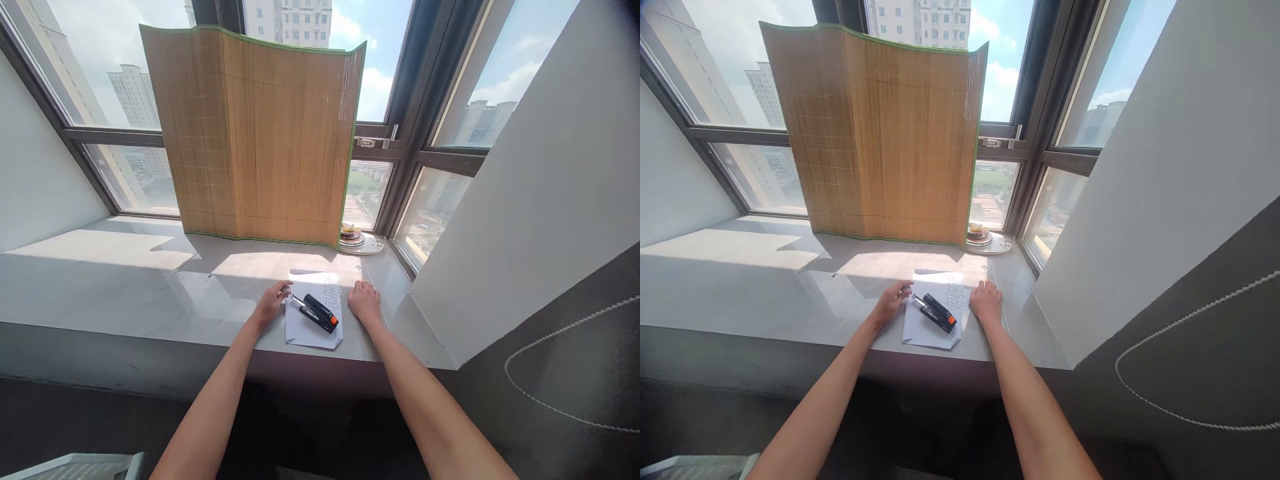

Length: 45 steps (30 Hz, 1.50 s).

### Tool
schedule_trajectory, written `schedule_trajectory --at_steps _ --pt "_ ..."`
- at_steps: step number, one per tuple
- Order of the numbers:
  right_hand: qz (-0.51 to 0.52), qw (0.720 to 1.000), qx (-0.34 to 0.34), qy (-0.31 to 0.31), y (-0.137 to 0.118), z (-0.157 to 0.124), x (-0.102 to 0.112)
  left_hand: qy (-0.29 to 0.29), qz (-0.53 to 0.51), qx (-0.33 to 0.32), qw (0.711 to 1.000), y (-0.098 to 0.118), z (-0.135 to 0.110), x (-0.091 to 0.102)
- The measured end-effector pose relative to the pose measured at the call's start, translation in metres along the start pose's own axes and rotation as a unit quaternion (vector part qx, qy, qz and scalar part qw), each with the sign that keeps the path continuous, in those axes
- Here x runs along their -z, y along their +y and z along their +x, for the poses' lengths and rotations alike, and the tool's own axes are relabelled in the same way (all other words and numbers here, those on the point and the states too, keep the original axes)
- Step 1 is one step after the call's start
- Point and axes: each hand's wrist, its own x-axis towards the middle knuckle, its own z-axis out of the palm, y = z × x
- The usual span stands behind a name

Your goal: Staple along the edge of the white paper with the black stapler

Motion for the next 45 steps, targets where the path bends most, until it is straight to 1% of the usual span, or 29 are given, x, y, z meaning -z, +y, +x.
schedule_trajectory --at_steps 2,6,8,10,12,16,20,25,32,42,45 --pt "0.000 1.000 0.001 0.007 0.001 0.001 -0.002 0.001 0.005 -0.007 1.000 0.001 -0.002 -0.001" --pt "-0.003 1.000 0.002 0.016 0.002 0.002 -0.005 0.020 0.056 -0.052 0.997 0.002 -0.002 -0.005" --pt "-0.007 1.000 0.001 0.018 0.002 0.002 -0.005 0.001 0.073 -0.075 0.994 0.002 0.000 -0.007" --pt "-0.012 1.000 0.000 0.019 0.001 0.001 -0.004 -0.032 0.090 -0.096 0.991 0.003 0.003 -0.009" --pt "-0.016 1.000 0.001 0.017 0.000 0.001 -0.002 -0.057 0.111 -0.105 0.987 0.003 0.005 -0.011" --pt "-0.026 1.000 -0.002 0.007 -0.001 0.001 -0.001 -0.062 0.132 -0.097 0.985 0.002 0.008 -0.015" --pt "-0.035 0.999 0.001 0.009 0.000 0.002 -0.003 -0.083 0.118 -0.112 0.983 0.000 0.011 -0.017" --pt "-0.044 0.999 0.007 0.019 0.000 0.002 -0.004 -0.087 0.118 -0.101 0.984 -0.001 0.012 -0.018" --pt "-0.039 0.999 0.009 0.004 -0.001 0.001 0.001 -0.097 0.052 -0.074 0.991 -0.003 0.012 -0.017" --pt "-0.039 0.999 0.016 0.016 0.000 0.000 0.000 -0.086 0.016 -0.047 0.995 0.009 0.009 -0.010" --pt "-0.043 0.999 0.010 0.011 -0.001 0.001 0.000 -0.084 0.012 -0.037 0.996 0.010 0.008 -0.009"
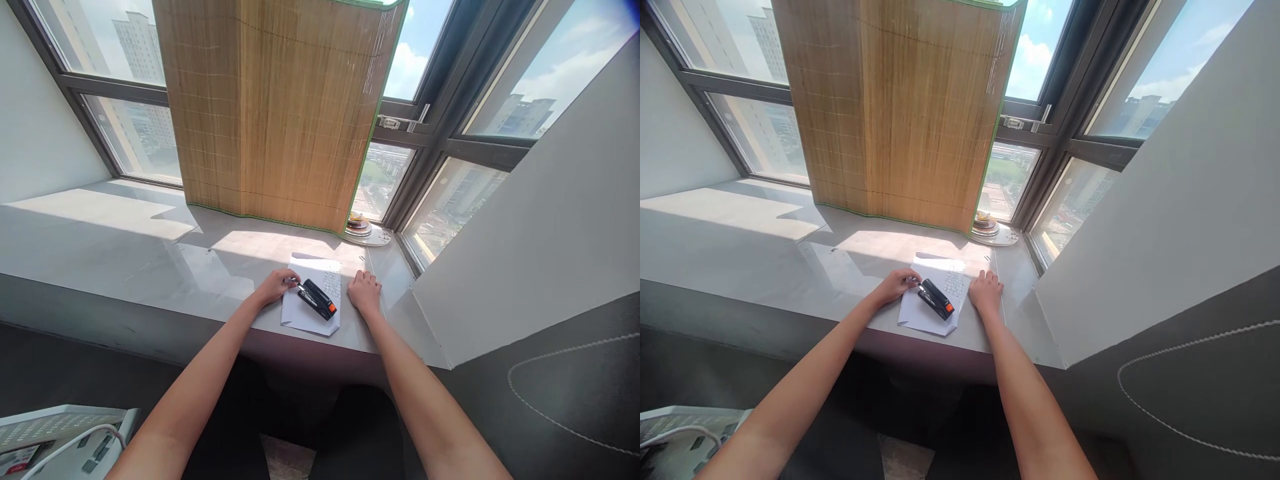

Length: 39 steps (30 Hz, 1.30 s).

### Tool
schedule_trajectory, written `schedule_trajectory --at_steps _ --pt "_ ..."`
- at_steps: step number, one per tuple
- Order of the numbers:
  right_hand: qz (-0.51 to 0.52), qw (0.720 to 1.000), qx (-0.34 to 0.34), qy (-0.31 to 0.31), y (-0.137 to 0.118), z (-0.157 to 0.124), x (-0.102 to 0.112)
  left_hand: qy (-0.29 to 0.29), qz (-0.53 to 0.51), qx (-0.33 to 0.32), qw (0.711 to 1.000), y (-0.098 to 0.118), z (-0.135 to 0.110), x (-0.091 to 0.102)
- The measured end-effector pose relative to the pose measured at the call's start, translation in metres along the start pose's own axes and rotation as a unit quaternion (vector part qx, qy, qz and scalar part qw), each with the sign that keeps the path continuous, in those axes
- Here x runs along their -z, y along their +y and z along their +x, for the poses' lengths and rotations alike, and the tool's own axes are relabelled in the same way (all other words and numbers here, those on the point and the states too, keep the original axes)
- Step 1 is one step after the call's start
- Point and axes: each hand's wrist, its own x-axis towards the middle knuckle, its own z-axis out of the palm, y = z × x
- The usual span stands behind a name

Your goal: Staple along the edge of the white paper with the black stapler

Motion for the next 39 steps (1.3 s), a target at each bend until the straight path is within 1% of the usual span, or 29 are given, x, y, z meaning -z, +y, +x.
schedule_trajectory --at_steps 4,9,13,15,17,18,19,20,22,23,24,25,27,30,34,37,39 --pt "0.002 1.000 -0.005 -0.016 0.000 0.000 0.000 0.014 -0.022 0.010 1.000 -0.003 -0.001 0.001" --pt "0.015 1.000 -0.004 0.003 0.001 0.001 -0.004 0.081 -0.056 0.059 0.993 -0.010 -0.005 0.002" --pt "0.041 0.999 -0.008 0.004 0.001 0.003 -0.002 0.090 -0.058 0.070 0.992 -0.013 -0.010 0.002" --pt "0.076 0.997 -0.001 0.020 0.001 0.001 0.002 0.097 -0.065 0.070 0.991 -0.014 -0.011 0.002" --pt "0.137 0.988 0.035 0.057 0.000 -0.005 0.008 0.101 -0.076 0.071 0.989 -0.015 -0.012 0.002" --pt "0.181 0.978 0.066 0.075 -0.002 -0.011 0.011 0.102 -0.081 0.072 0.989 -0.015 -0.012 0.002" --pt "0.232 0.963 0.101 0.086 -0.004 -0.018 0.013 0.103 -0.087 0.073 0.988 -0.016 -0.012 0.002" --pt "0.284 0.945 0.142 0.085 -0.008 -0.026 0.015 0.101 -0.093 0.073 0.988 -0.017 -0.012 0.002" --pt "0.356 0.905 0.228 0.041 -0.018 -0.044 0.016 0.098 -0.104 0.070 0.987 -0.018 -0.012 0.002" --pt "0.364 0.892 0.267 0.010 -0.023 -0.052 0.016 0.097 -0.109 0.068 0.987 -0.018 -0.012 0.002" --pt "0.357 0.886 0.296 -0.019 -0.029 -0.058 0.015 0.096 -0.112 0.065 0.987 -0.018 -0.012 0.002" --pt "0.342 0.885 0.314 -0.040 -0.033 -0.063 0.014 0.091 -0.114 0.062 0.987 -0.017 -0.012 0.002" --pt "0.318 0.890 0.322 -0.058 -0.040 -0.068 0.012 0.064 -0.119 0.049 0.990 -0.014 -0.013 0.001" --pt "0.317 0.890 0.322 -0.058 -0.043 -0.065 0.009 -0.008 -0.147 0.019 0.989 -0.010 -0.014 -0.002" --pt "0.317 0.890 0.323 -0.046 -0.042 -0.061 0.004 -0.085 -0.223 0.001 0.971 -0.010 -0.013 -0.005" --pt "0.316 0.891 0.323 -0.043 -0.041 -0.061 0.003 -0.110 -0.279 0.001 0.954 -0.010 -0.012 -0.006" --pt "0.316 0.892 0.320 -0.044 -0.041 -0.062 0.005 -0.108 -0.280 0.009 0.954 -0.009 -0.012 -0.006"
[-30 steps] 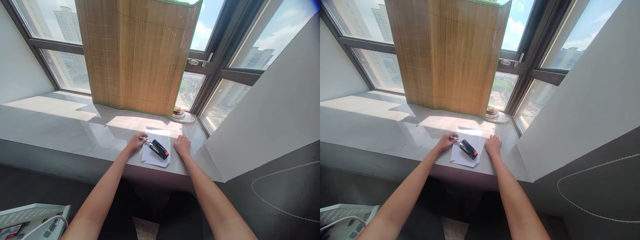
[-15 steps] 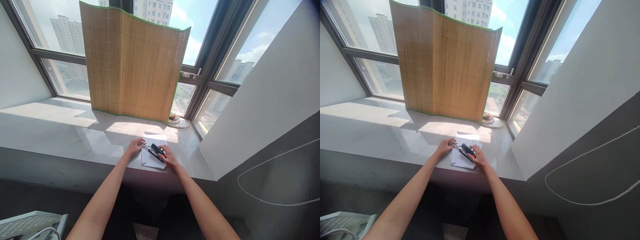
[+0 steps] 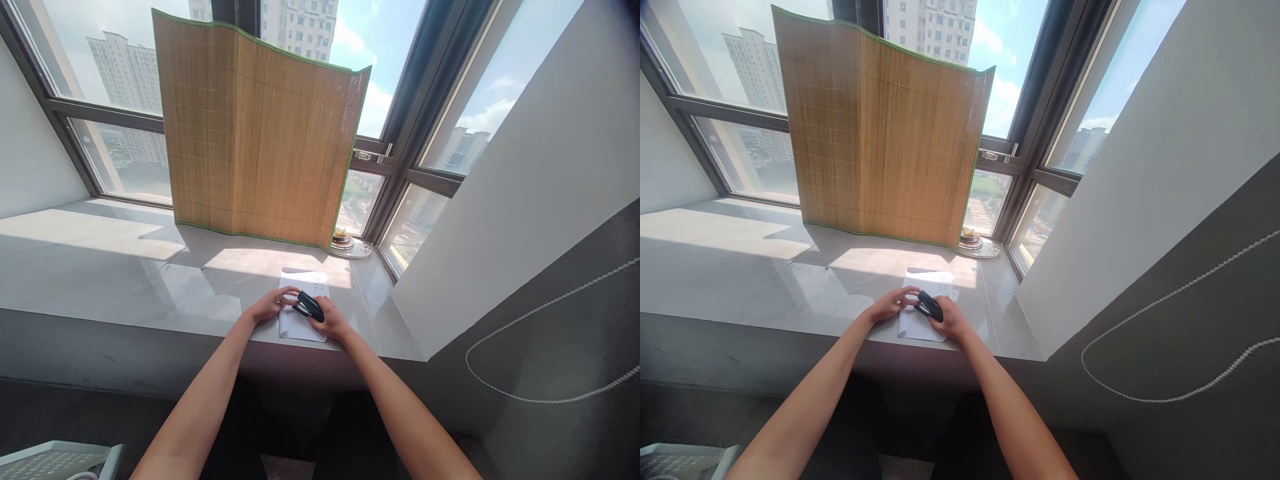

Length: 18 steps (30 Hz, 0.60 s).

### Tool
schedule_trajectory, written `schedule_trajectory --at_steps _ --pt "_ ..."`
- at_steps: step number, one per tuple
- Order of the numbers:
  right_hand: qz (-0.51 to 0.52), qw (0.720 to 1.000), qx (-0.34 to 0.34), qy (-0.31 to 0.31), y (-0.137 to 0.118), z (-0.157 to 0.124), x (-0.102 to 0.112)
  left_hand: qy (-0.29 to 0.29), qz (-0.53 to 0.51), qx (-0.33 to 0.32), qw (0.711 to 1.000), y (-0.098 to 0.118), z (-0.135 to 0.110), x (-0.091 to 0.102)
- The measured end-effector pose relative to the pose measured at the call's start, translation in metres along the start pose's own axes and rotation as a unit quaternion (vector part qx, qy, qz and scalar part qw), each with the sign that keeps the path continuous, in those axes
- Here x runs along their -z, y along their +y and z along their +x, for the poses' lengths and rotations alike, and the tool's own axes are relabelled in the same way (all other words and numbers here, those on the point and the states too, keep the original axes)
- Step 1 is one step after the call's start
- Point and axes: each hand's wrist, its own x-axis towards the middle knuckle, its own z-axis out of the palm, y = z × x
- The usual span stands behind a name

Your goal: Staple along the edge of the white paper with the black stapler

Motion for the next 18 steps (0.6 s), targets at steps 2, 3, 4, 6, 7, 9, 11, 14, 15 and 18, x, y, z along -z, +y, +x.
schedule_trajectory --at_steps 2,3,4,6,7,9,11,14,15,18 --pt "0.002 1.000 -0.003 -0.002 -0.001 -0.001 0.002 0.011 0.029 0.006 1.000 0.001 -0.001 0.000" --pt "0.003 1.000 -0.005 -0.003 -0.002 -0.001 0.003 0.017 0.049 0.005 0.999 0.002 -0.001 0.000" --pt "0.005 1.000 -0.005 -0.002 -0.002 -0.002 0.004 0.024 0.070 0.001 0.997 0.002 -0.002 0.001" --pt "0.011 1.000 -0.001 0.007 -0.003 -0.002 0.005 0.040 0.114 -0.011 0.993 0.002 -0.002 0.002" --pt "0.015 1.000 0.001 0.012 -0.003 -0.003 0.005 0.049 0.138 -0.015 0.989 0.001 -0.002 0.002" --pt "0.022 1.000 0.003 0.015 -0.002 -0.003 0.003 0.068 0.185 -0.019 0.980 -0.001 0.000 0.003" --pt "0.023 1.000 0.001 0.015 0.000 -0.004 0.000 0.082 0.227 -0.021 0.970 -0.004 0.002 0.004" --pt "0.017 0.999 -0.009 0.046 0.002 -0.008 0.000 0.084 0.277 -0.020 0.957 -0.007 0.004 0.005" --pt "0.018 0.997 -0.017 0.067 0.004 -0.011 0.003 0.083 0.286 -0.018 0.955 -0.008 0.004 0.005" --pt "0.026 0.990 -0.041 0.131 0.011 -0.030 0.020 0.079 0.289 -0.013 0.954 -0.009 0.004 0.006"
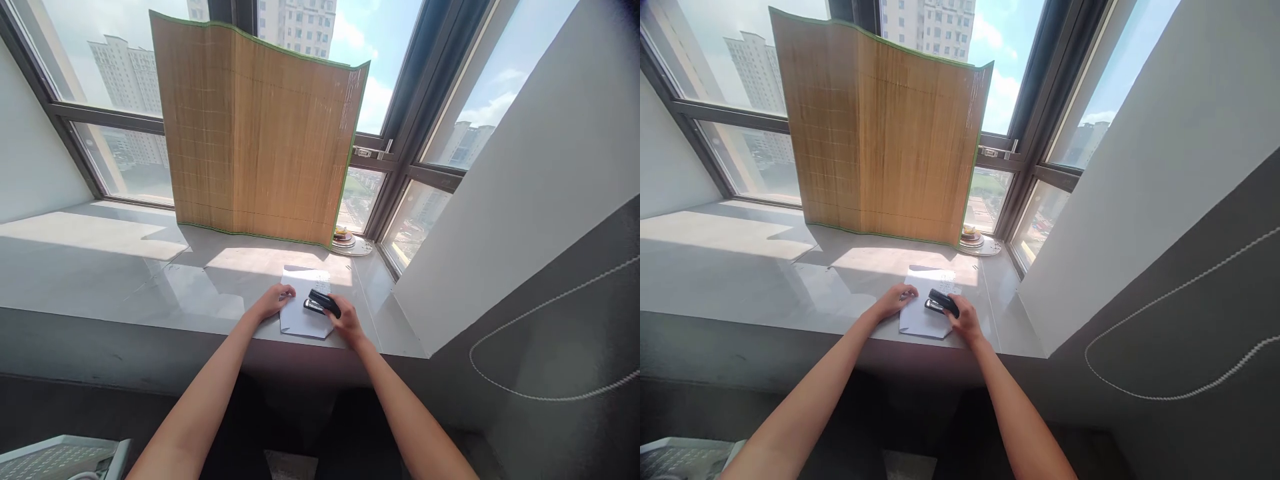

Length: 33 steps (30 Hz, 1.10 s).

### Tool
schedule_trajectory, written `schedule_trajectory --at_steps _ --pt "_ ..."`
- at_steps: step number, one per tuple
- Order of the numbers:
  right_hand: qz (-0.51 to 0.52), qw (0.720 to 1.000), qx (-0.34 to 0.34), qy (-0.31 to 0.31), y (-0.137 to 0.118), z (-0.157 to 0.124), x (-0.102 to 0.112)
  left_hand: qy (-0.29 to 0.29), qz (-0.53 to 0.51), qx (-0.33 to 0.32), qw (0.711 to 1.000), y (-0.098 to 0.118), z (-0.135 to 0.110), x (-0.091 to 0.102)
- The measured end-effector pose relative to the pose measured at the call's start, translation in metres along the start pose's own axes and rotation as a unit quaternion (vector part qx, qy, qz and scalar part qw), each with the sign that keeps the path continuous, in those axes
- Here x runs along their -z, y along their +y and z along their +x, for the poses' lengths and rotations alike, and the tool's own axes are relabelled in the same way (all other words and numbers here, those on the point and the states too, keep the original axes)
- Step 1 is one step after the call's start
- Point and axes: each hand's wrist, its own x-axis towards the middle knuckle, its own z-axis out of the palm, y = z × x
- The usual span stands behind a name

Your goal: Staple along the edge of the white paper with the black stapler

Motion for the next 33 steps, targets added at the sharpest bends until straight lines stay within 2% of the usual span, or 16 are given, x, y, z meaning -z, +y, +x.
schedule_trajectory --at_steps 5,7,9,15,22,29,31,33 --pt "-0.036 0.997 -0.042 0.055 0.025 -0.029 0.060 -0.006 0.000 -0.011 1.000 -0.003 0.001 -0.002" --pt "-0.042 0.996 -0.064 0.045 0.034 -0.037 0.076 -0.004 0.007 -0.024 1.000 -0.003 0.002 -0.003" --pt "-0.029 0.997 -0.072 0.023 0.039 -0.038 0.083 -0.005 0.021 -0.041 0.999 -0.001 0.003 -0.004" --pt "0.008 0.999 -0.037 -0.022 0.029 -0.014 0.068 -0.020 0.043 -0.060 0.997 0.007 0.003 -0.003" --pt "-0.154 0.988 0.000 0.020 0.014 -0.008 0.046 -0.027 0.057 -0.069 0.996 0.010 0.002 -0.002" --pt "-0.213 0.976 0.040 -0.008 0.012 -0.008 0.042 -0.001 0.110 -0.083 0.991 0.030 0.006 -0.004" --pt "-0.221 0.975 0.038 -0.009 0.012 -0.006 0.042 -0.031 0.094 -0.104 0.990 0.042 0.015 -0.011" --pt "-0.226 0.974 0.032 -0.006 0.012 -0.005 0.042 -0.093 0.065 -0.143 0.983 0.054 0.029 -0.020"
